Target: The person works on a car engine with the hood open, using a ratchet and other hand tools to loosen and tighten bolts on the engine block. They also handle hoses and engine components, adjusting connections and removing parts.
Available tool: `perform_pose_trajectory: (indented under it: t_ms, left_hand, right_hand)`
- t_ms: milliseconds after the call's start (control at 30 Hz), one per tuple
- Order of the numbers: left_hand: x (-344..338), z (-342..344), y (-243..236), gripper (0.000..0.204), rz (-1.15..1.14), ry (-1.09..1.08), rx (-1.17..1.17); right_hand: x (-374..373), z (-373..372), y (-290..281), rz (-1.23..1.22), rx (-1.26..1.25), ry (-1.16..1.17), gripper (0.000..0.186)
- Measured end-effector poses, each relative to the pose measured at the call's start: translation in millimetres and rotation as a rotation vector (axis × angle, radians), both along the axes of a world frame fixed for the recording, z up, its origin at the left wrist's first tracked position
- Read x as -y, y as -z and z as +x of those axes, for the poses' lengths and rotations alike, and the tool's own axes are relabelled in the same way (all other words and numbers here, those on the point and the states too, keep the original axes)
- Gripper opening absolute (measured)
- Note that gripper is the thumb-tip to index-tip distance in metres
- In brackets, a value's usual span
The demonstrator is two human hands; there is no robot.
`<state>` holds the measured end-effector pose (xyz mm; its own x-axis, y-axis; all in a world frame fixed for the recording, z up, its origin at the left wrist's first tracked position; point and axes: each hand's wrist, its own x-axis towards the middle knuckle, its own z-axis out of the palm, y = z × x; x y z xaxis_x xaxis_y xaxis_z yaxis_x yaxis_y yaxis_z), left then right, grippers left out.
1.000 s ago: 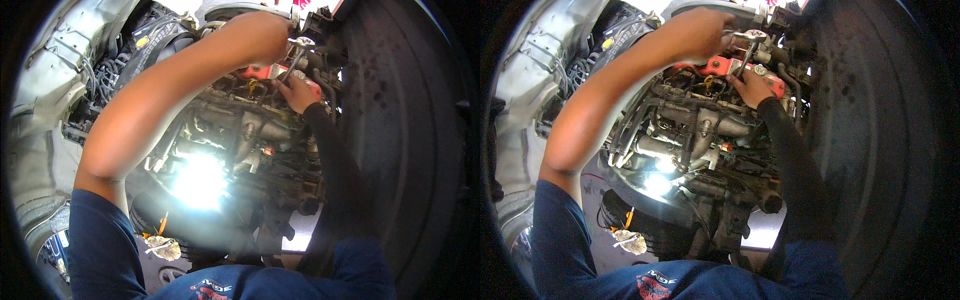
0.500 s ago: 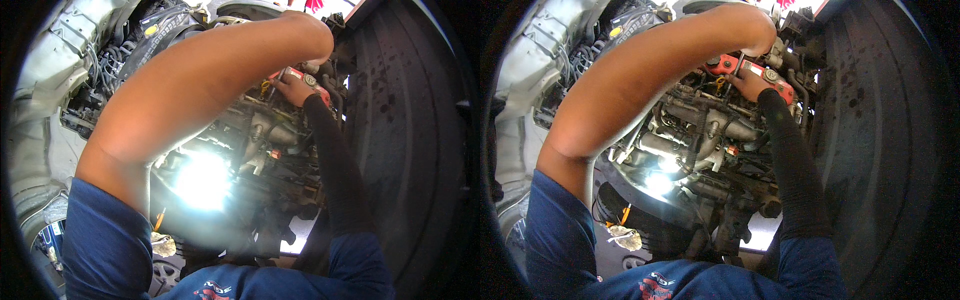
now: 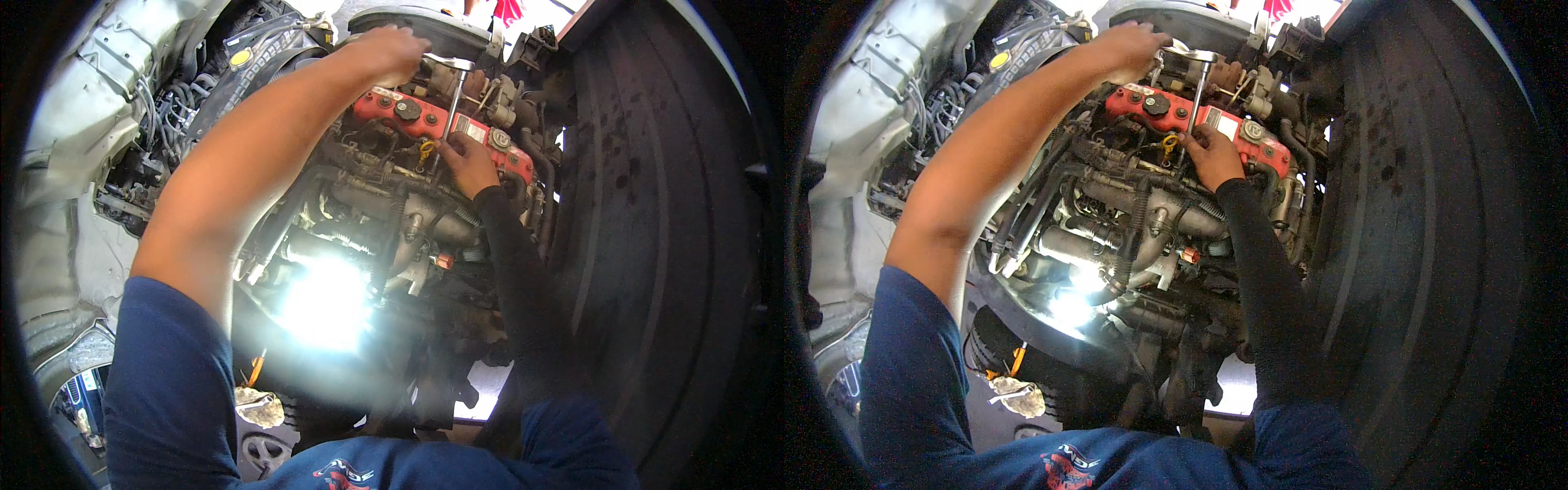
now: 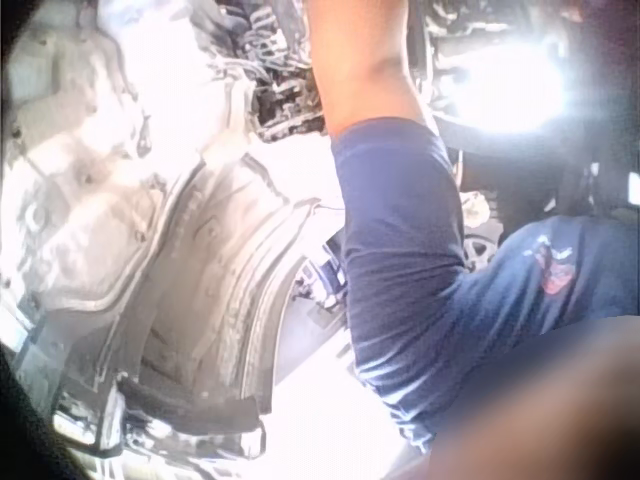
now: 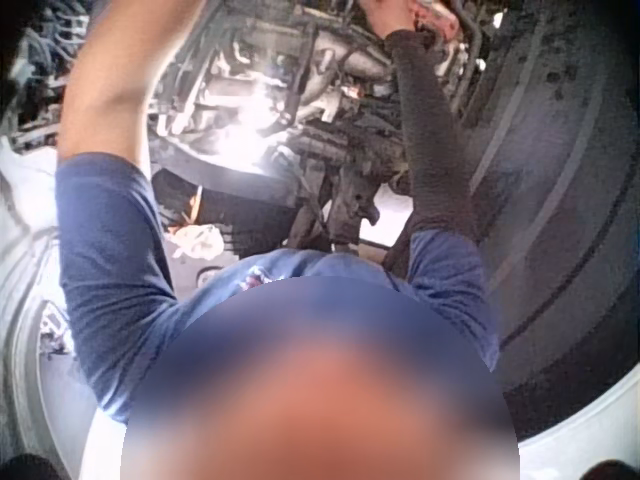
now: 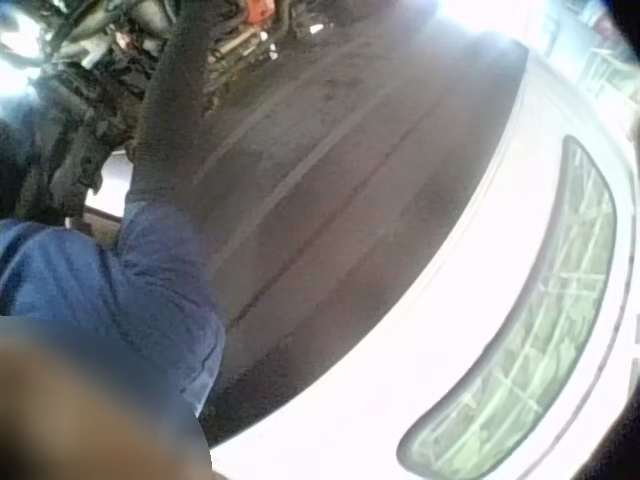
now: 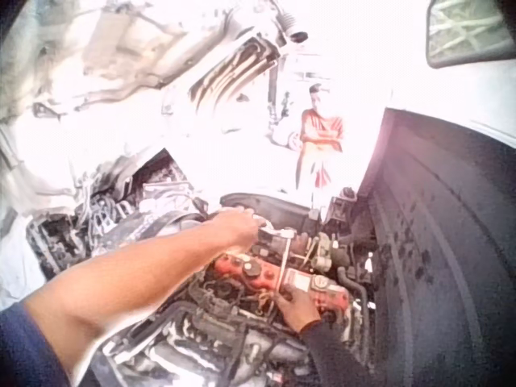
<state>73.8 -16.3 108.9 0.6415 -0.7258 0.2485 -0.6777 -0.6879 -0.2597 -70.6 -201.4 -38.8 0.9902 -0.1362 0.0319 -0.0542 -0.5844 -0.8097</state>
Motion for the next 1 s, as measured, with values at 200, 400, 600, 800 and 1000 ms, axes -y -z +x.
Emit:
perform_pose_trajectory:
  t_ms: [200, 400, 600, 800, 1000]
  left_hand:
    - [80.1, -33.2, -95.6, 0.03, 0.165, 0.056, -0.905]
    - [47.1, 36.3, -46.6, 0.029, -0.117, -0.023, -1.025]
    - [15.5, 30.4, -14.7, 0.026, 0.13, 0.248, -0.121]
    - [83.8, -28.3, -78.6, 0.03, 0.202, 0.119, -1.537]
    - [78.4, -21.2, -68.8, 0.015, -0.099, 0.148, -1.612]
  right_hand:
    - [4.8, -3.4, 4.6, 0.084, 0.093, -0.051, 0.045]
    - [-0.5, -0.2, 15.7, 0.036, 0.063, 0.069, 0.05]
    - [1.1, 2.2, 18.2, 0.065, 0.079, -0.016, 0.044]
    - [-6.4, -1.4, 15.7, 0.151, 0.091, -0.036, 0.042]
    - [2.4, -1.0, 27.1, 0.211, 0.184, -0.05, 0.048]
